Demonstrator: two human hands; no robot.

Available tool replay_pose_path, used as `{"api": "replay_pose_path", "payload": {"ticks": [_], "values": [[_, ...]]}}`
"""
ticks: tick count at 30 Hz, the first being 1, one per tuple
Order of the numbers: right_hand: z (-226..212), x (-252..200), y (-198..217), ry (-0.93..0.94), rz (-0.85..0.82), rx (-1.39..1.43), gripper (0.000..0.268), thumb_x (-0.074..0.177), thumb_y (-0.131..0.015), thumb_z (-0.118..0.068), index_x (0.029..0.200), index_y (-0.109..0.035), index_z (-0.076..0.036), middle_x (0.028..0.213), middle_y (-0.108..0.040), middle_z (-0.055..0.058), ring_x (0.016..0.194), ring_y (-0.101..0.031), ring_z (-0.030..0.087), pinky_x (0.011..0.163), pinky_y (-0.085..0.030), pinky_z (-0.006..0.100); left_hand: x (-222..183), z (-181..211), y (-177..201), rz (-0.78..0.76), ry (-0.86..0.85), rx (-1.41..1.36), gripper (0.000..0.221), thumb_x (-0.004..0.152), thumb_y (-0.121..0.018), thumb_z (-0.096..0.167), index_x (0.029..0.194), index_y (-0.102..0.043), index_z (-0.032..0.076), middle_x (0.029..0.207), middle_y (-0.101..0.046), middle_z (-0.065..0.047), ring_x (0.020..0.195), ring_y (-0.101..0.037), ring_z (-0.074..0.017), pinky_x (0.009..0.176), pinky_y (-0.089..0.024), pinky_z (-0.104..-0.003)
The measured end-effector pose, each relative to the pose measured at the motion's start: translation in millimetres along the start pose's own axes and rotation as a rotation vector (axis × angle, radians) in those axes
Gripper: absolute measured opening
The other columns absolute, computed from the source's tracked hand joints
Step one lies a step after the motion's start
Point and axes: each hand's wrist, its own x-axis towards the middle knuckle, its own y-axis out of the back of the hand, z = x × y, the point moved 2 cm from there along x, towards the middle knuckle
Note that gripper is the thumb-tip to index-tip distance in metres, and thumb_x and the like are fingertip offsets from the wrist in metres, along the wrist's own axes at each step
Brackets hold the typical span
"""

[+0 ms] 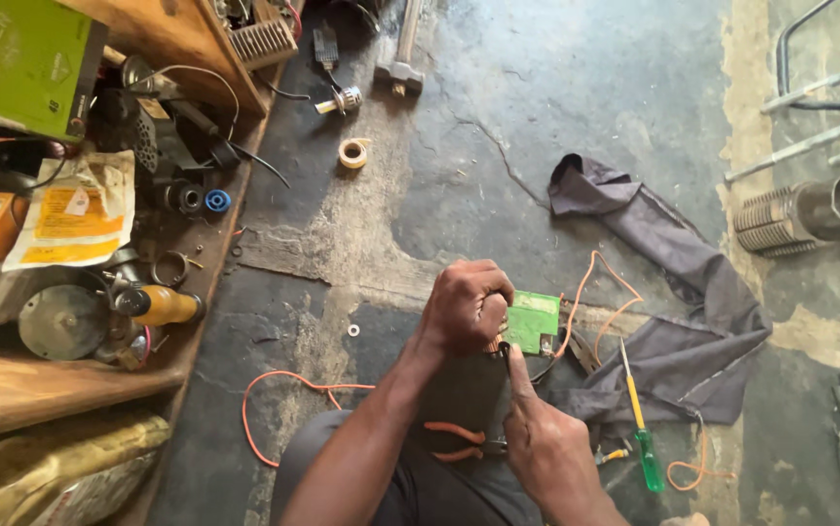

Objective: The person sits on the floor and uses a screwdriver to adjust a cylindrical electrical component held in their left hand. They repeatedly insert the screwdriver into the component's slots and turn it while rotating the object.

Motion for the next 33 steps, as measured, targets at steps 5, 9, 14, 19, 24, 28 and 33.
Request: {"api": "replay_pose_path", "payload": {"ticks": [5,9,14,19,24,28,33], "values": [[1.1,-1.3,-4.5,0.0,-0.039,-0.033,0.078,0.082,-0.065,-0.003,0.154,-0.036,-0.004,0.06,-0.059,0.014,0.05,-0.062,0.032,0.048,-0.05,0.045,-4.1,-4.9,-5.8,-0.031,0.05,0.016,0.014,0.076,-0.054,0.011,0.073,-0.067,0.006,0.077,-0.067,-0.012,0.074,-0.066,-0.0331,0.076,-0.052,-0.043],[4.7,1.3,0.3,-0.01,-0.069,-0.033,0.079,0.084,-0.063,-0.002,0.156,-0.031,-0.003,0.061,-0.06,0.015,0.051,-0.063,0.033,0.05,-0.05,0.046,-2.0,-1.2,-7.5,-0.025,0.053,0.01,0.016,0.077,-0.053,0.011,0.074,-0.067,0.005,0.076,-0.066,-0.012,0.074,-0.066,-0.0329,0.077,-0.053,-0.043],[4.1,2.9,4.9,-0.215,-0.079,0.164,0.068,0.089,-0.063,-0.007,0.151,-0.032,-0.002,0.066,-0.066,0.018,0.059,-0.067,0.039,0.054,-0.051,0.05,1.1,2.9,-4.2,-0.027,0.032,-0.015,0.016,0.076,-0.053,0.011,0.072,-0.067,0.005,0.075,-0.067,-0.012,0.072,-0.066,-0.0318,0.077,-0.053,-0.043],[5.2,-1.7,-0.1,-0.201,-0.009,0.201,0.053,0.091,-0.061,-0.009,0.141,-0.044,-0.004,0.081,-0.071,0.021,0.065,-0.072,0.039,0.053,-0.054,0.047,0.8,-6.2,-4.4,-0.023,0.056,-0.024,0.016,0.075,-0.053,0.011,0.072,-0.067,0.006,0.074,-0.067,-0.012,0.072,-0.067,-0.0318,0.076,-0.053,-0.042],[3.9,-1.8,-0.3,-0.181,0.023,0.081,0.05,0.091,-0.066,-0.01,0.14,-0.053,-0.009,0.077,-0.07,0.023,0.064,-0.071,0.041,0.054,-0.052,0.049,-1.7,-3.4,-3.9,0.001,0.051,0.0,0.015,0.076,-0.054,0.01,0.072,-0.067,0.005,0.075,-0.067,-0.012,0.073,-0.066,-0.0328,0.077,-0.053,-0.042],[2.2,-0.6,0.9,-0.127,0.074,0.128,0.047,0.091,-0.064,-0.009,0.138,-0.055,-0.008,0.078,-0.071,0.022,0.064,-0.071,0.039,0.053,-0.054,0.046,-2.5,-2.1,-6.0,-0.006,0.022,0.008,0.014,0.076,-0.054,0.009,0.072,-0.067,0.006,0.076,-0.067,-0.012,0.073,-0.066,-0.0327,0.077,-0.053,-0.043],[2.6,-3.7,3.6,-0.06,0.072,0.136,0.049,0.092,-0.062,-0.006,0.14,-0.053,-0.004,0.082,-0.07,0.024,0.066,-0.069,0.041,0.055,-0.054,0.046,-5.1,-2.8,-9.0,-0.006,-0.002,0.002,0.014,0.076,-0.053,0.009,0.073,-0.066,0.005,0.076,-0.067,-0.011,0.073,-0.065,-0.0326,0.078,-0.052,-0.043]]}}
